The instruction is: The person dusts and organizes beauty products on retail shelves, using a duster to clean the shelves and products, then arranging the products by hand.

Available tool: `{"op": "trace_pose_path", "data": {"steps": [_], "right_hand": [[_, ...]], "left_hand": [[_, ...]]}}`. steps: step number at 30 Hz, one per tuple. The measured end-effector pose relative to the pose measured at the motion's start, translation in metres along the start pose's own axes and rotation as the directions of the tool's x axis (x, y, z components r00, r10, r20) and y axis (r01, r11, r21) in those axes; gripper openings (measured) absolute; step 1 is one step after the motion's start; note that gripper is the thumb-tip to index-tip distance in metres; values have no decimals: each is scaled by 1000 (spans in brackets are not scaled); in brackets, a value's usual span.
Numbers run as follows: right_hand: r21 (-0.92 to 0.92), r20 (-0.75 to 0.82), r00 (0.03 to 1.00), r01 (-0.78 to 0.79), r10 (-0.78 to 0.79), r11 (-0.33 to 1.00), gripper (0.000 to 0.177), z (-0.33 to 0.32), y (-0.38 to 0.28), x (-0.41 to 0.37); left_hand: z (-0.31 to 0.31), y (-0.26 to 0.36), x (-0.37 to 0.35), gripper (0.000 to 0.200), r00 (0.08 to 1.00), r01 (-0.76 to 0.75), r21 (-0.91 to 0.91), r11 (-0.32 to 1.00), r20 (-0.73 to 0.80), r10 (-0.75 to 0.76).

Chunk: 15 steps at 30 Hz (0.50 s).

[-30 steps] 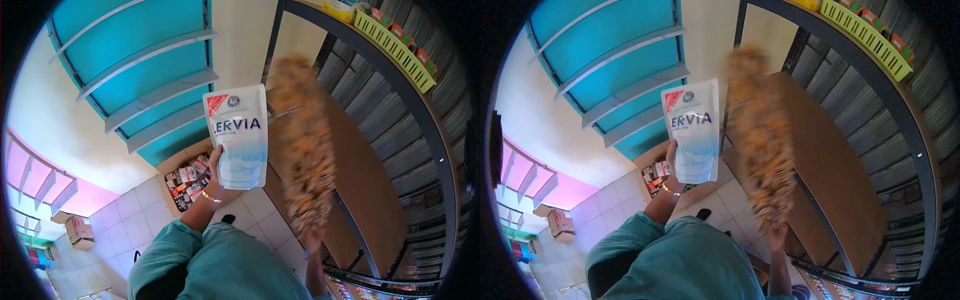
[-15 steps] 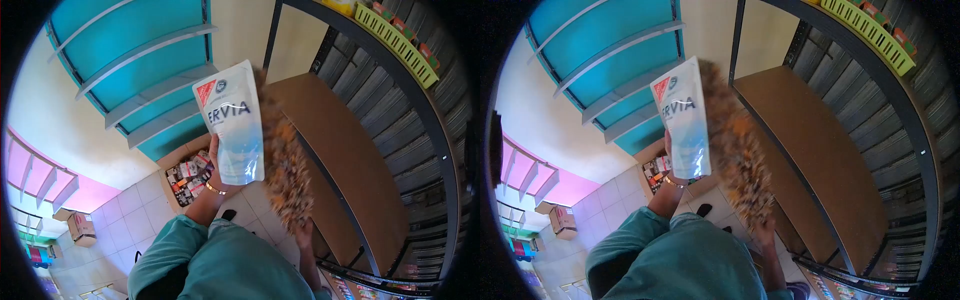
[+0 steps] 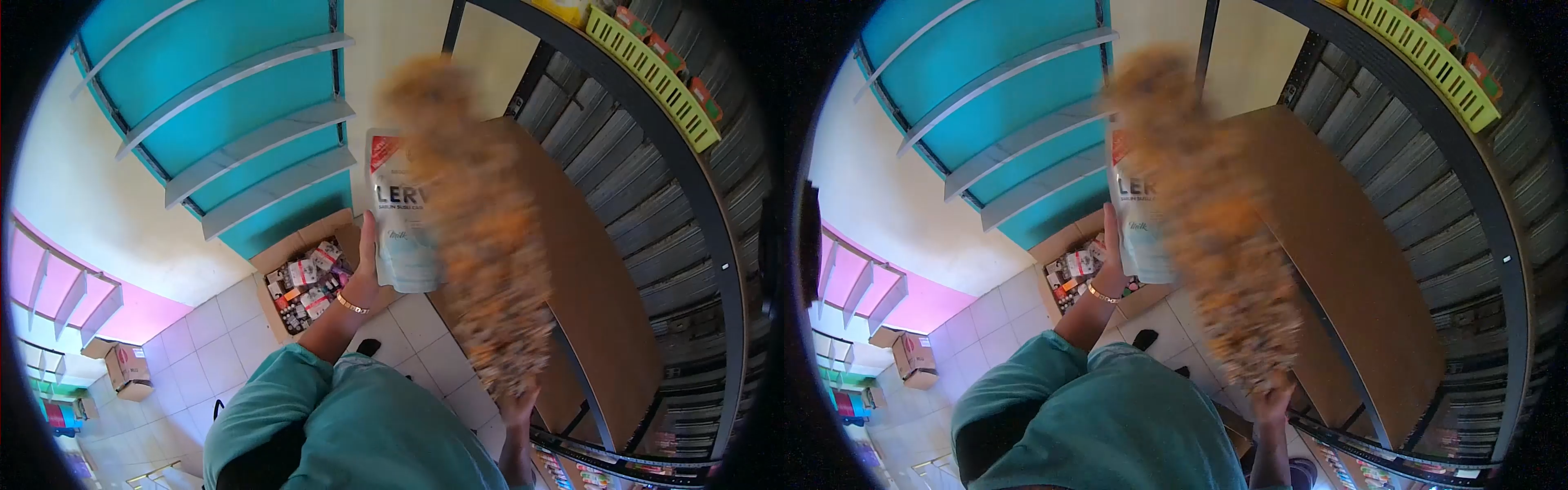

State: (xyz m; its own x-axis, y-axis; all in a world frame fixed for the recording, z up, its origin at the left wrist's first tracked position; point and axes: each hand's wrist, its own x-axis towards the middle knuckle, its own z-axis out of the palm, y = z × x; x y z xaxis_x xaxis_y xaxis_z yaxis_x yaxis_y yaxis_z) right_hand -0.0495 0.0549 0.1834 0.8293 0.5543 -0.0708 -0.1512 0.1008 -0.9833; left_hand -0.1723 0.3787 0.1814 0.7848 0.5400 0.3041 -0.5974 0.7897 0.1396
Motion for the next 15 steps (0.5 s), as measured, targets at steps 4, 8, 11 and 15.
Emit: {"op": "trace_pose_path", "data": {"steps": [4, 8, 11, 15], "right_hand": [[-749, 338, 885, 459, -320, 478, 27, -14, 1, 14], [-388, -180, 963, 120, -203, 914, 30, 13, -17, 18], [-567, 163, 865, 476, -476, 672, 30, -7, 5, 0], [-772, 378, 859, 499, -346, 394, 29, -6, -11, 0]], "left_hand": [[-17, -7, 1, 54, 960, -45, 418, 908, -235, 155], [18, -7, 1, 53, 967, 45, 360, 932, -250, 50], [15, -4, 5, 51, 968, 35, 337, 941, -245, 52], [-14, -4, 11, 50, 982, -1, 96, 995, -186, 19]]}}
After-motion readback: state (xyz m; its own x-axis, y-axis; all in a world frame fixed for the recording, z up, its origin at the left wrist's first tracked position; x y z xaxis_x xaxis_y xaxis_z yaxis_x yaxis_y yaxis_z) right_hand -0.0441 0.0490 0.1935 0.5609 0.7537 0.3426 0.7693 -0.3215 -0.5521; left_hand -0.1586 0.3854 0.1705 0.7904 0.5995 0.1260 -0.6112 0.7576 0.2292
